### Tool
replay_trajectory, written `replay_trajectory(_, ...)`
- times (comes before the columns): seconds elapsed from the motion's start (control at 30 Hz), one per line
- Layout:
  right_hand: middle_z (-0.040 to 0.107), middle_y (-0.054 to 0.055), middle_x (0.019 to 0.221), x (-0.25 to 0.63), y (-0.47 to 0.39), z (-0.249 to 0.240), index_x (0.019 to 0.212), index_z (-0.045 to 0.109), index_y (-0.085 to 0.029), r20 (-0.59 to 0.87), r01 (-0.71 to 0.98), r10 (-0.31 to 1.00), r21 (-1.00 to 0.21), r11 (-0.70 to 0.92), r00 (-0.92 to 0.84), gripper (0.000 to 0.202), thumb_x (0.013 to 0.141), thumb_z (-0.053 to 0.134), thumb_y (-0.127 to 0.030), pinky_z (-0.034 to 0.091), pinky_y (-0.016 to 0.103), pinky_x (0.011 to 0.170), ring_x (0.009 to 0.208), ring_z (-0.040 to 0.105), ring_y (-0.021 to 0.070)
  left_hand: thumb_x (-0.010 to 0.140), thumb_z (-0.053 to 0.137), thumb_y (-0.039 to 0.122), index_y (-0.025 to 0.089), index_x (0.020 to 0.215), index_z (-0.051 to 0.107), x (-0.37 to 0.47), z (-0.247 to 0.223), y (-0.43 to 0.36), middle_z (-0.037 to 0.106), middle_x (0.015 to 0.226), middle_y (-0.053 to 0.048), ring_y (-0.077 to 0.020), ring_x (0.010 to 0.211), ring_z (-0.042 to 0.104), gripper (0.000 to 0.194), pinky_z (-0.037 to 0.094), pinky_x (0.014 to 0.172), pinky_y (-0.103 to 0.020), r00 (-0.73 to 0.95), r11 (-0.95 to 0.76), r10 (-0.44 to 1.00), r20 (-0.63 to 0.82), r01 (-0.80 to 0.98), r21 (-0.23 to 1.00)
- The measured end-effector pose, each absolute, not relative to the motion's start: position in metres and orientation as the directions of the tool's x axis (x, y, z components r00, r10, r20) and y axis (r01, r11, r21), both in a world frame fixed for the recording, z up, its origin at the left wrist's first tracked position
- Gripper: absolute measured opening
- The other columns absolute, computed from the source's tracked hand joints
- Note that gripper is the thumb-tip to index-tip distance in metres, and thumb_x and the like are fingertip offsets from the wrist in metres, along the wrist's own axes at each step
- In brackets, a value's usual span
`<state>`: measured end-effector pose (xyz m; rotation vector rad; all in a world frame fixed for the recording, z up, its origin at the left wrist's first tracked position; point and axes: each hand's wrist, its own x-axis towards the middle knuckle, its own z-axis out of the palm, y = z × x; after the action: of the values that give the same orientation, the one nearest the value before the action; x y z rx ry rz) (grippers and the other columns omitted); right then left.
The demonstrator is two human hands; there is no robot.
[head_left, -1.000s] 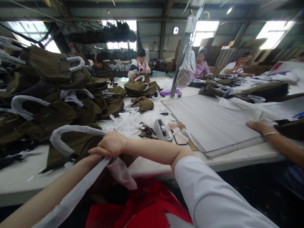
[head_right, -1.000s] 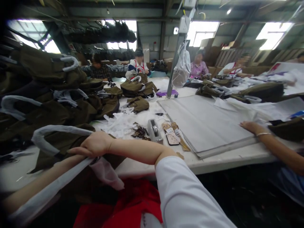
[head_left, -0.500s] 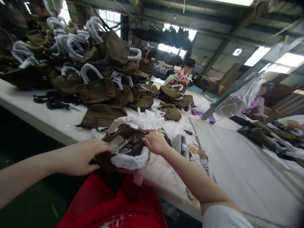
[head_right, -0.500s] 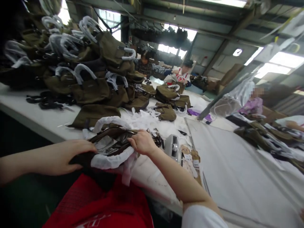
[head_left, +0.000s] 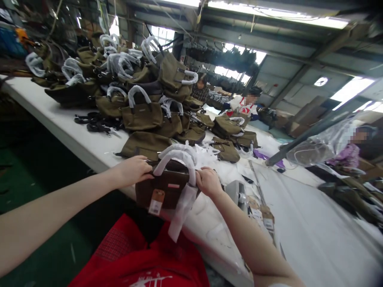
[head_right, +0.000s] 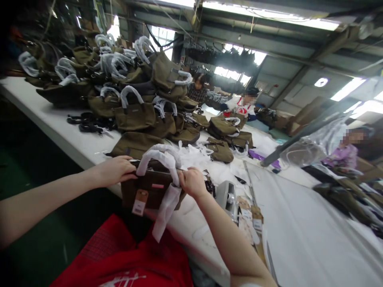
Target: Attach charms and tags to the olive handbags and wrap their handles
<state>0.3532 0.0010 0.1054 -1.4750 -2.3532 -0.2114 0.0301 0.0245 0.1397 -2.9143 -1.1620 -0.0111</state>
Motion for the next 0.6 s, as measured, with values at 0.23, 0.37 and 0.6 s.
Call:
replay_trajectory(0.23, 0.06, 0.004, 0.065, 0.344, -0.012, 0.102, 0.065, 0.059, -0.019, 0.32, 0.868, 0.846, -0.117, 0.482, -0.427, 0.039, 0.098, 0.042, -0.032, 0.036, 0.029, 0.074, 0.071, 0.056, 0.0177, 0.092, 0.051, 0.04, 0.02, 0.093, 0.07, 0.019, 0.119, 0.011, 0.072, 0.091, -0.006, -0.0224, 0.096, 0.064, 0.029, 0.039, 0.101, -0.037, 0.684, -0.678, 0.729, 0.043, 0.71, 0.19)
replay_trajectory(0.37, 0.065, 0.005, 0.075, 0.351, -0.026, 0.111, 0.078, 0.063, -0.019, 0.348, 0.807, 0.851, -0.313, 0.501, -0.393, 0.036, 0.1, 0.038, -0.032, 0.039, 0.029, 0.074, 0.077, 0.058, 0.0185, 0.083, 0.064, 0.034, 0.021, 0.101, 0.067, 0.019, 0.126, -0.005, 0.071, 0.1, -0.004, -0.0221, 0.101, 0.062, 0.023, 0.03, 0.111, -0.039, 0.675, -0.667, 0.735, 0.073, 0.698, 0.262)
replay_trajectory(0.6, 0.067, 0.009, 0.1, 0.382, -0.045, 0.118, 0.101, 0.066, -0.019, 0.527, 0.817, 0.847, -0.456, 0.352, -0.071, 0.028, 0.097, 0.042, -0.032, 0.043, 0.032, 0.088, 0.098, 0.059, 0.0214, 0.079, 0.061, 0.017, 0.022, 0.085, 0.067, 0.026, 0.135, -0.02, 0.069, 0.086, 0.001, -0.0184, 0.089, 0.062, 0.01, 0.024, 0.113, -0.041, 0.707, -0.712, 0.697, 0.12, 0.663, 0.233)
